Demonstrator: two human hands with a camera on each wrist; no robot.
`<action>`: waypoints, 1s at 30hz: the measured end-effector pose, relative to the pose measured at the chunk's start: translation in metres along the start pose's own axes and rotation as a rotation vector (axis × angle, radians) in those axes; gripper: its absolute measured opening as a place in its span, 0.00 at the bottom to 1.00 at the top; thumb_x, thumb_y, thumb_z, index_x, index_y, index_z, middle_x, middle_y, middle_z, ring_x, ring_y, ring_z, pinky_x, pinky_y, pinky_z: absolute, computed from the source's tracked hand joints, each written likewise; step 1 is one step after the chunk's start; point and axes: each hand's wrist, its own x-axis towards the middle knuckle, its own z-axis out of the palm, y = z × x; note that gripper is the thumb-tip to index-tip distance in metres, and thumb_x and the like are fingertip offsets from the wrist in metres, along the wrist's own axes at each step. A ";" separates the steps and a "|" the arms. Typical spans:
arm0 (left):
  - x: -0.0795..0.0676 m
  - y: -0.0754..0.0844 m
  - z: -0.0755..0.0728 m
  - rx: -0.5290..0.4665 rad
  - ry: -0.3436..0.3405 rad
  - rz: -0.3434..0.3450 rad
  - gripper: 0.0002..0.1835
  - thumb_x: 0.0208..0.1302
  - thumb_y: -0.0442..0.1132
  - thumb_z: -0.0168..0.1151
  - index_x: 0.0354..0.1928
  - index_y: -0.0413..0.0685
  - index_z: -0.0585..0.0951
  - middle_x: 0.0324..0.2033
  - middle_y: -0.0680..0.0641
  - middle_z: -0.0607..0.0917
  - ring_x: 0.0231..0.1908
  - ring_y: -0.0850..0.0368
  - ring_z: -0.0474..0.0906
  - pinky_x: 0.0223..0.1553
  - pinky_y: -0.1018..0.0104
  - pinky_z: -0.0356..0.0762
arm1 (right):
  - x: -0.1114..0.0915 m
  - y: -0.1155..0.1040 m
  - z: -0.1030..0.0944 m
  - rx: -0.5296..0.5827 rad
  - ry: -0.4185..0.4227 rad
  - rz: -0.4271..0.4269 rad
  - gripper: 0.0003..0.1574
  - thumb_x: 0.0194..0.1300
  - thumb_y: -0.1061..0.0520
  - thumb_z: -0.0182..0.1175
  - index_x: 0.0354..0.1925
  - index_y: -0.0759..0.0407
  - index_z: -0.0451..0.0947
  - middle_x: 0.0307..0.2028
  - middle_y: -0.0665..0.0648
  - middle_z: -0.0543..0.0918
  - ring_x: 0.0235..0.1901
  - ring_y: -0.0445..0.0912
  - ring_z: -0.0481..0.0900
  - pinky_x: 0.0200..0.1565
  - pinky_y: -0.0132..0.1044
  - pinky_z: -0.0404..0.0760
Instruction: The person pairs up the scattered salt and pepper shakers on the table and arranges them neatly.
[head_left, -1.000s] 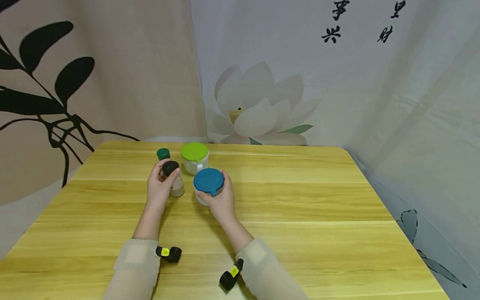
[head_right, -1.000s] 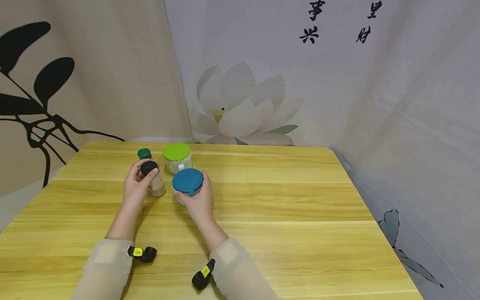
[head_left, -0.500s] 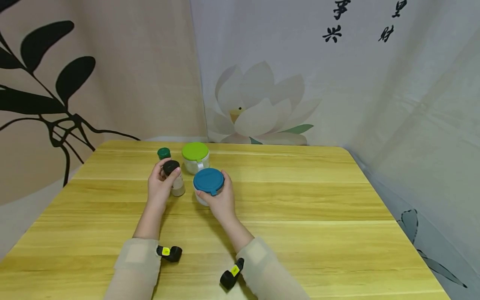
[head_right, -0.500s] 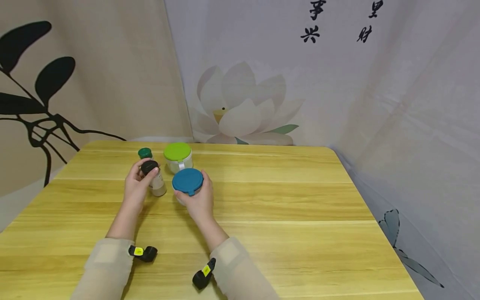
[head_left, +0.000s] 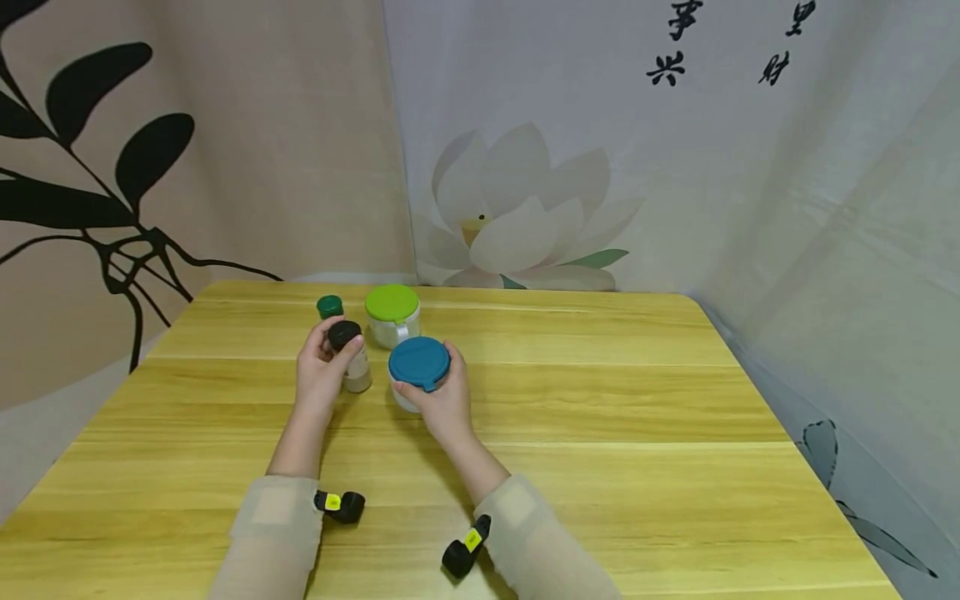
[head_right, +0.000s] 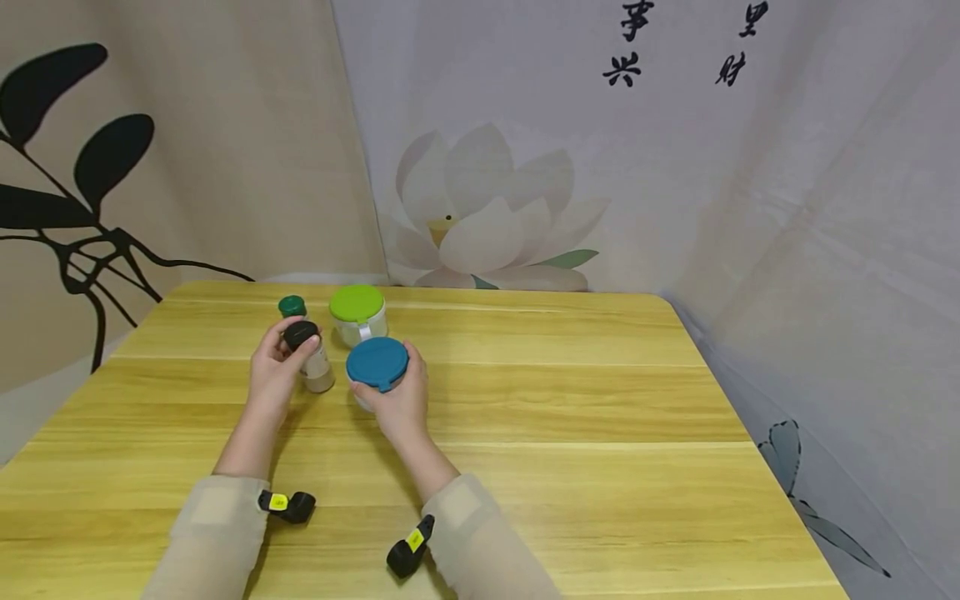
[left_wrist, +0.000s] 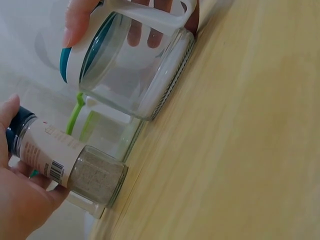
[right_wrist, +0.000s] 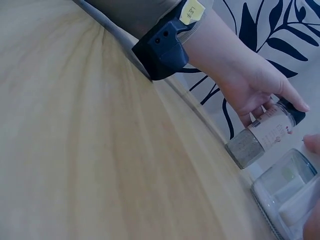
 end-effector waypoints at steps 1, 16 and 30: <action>0.000 0.000 0.000 0.000 0.001 -0.001 0.26 0.64 0.39 0.65 0.63 0.53 0.72 0.51 0.48 0.77 0.49 0.59 0.72 0.43 0.74 0.73 | 0.000 0.000 0.000 0.002 0.000 -0.001 0.60 0.49 0.53 0.76 0.71 0.60 0.52 0.66 0.59 0.63 0.63 0.55 0.63 0.61 0.55 0.64; -0.001 0.002 -0.002 0.045 0.011 0.015 0.26 0.60 0.42 0.68 0.60 0.54 0.74 0.49 0.50 0.79 0.50 0.58 0.71 0.44 0.72 0.72 | -0.001 0.001 -0.002 -0.005 0.001 -0.015 0.59 0.49 0.54 0.76 0.70 0.62 0.52 0.65 0.61 0.64 0.63 0.56 0.64 0.61 0.56 0.63; 0.000 0.001 -0.001 0.021 0.015 0.023 0.26 0.58 0.41 0.70 0.60 0.54 0.75 0.49 0.49 0.81 0.50 0.56 0.72 0.47 0.71 0.72 | -0.001 0.000 -0.004 0.006 0.002 -0.021 0.57 0.48 0.55 0.76 0.69 0.62 0.55 0.64 0.61 0.66 0.62 0.56 0.65 0.61 0.54 0.63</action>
